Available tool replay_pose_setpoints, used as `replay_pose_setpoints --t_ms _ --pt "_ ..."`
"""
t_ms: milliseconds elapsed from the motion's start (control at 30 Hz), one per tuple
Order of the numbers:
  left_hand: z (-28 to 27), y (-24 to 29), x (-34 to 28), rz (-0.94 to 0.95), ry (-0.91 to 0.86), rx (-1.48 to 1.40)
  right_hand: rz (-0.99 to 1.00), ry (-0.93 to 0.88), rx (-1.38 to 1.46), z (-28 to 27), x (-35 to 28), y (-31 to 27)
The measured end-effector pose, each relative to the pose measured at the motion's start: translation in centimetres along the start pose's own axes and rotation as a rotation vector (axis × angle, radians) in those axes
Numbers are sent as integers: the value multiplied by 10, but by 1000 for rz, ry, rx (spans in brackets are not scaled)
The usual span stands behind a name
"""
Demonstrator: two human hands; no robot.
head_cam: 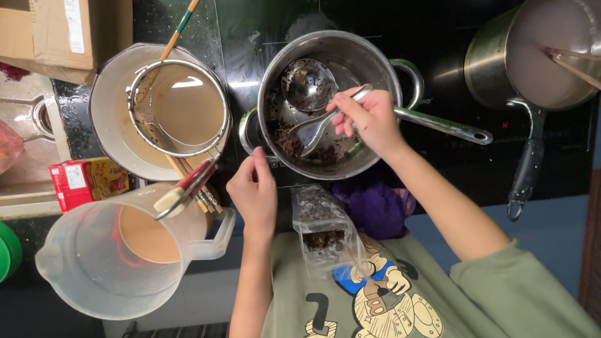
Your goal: The person scoops dark tea leaves from a pot into a plastic bag with a spoon, stirs a liquid in a small pot with chopsticks, and strains liquid from another pot through a sieve into a white bowl.
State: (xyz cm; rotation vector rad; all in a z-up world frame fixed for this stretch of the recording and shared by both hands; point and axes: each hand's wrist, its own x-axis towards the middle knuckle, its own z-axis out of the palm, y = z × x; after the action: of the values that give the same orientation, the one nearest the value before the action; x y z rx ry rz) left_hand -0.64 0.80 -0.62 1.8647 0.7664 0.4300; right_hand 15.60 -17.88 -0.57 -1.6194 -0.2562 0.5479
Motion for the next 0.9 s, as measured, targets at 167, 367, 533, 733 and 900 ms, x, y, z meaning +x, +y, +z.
replay_pose_setpoints --t_ms 167,367,533,733,900 --pt "-4 -10 -23 54 -36 -180 -3 88 53 -13 -21 -7" --pt "-17 -17 -51 86 -70 -181 -17 235 186 -18 -64 -29" --pt "-24 -23 -72 139 -61 -182 -99 236 214 -30 -112 -60" --pt "-35 -24 -99 134 -69 -198 -143 230 163 -25 -169 -82" --pt "-44 -24 -118 114 -33 -168 -241 216 -119 -7 -211 -89"
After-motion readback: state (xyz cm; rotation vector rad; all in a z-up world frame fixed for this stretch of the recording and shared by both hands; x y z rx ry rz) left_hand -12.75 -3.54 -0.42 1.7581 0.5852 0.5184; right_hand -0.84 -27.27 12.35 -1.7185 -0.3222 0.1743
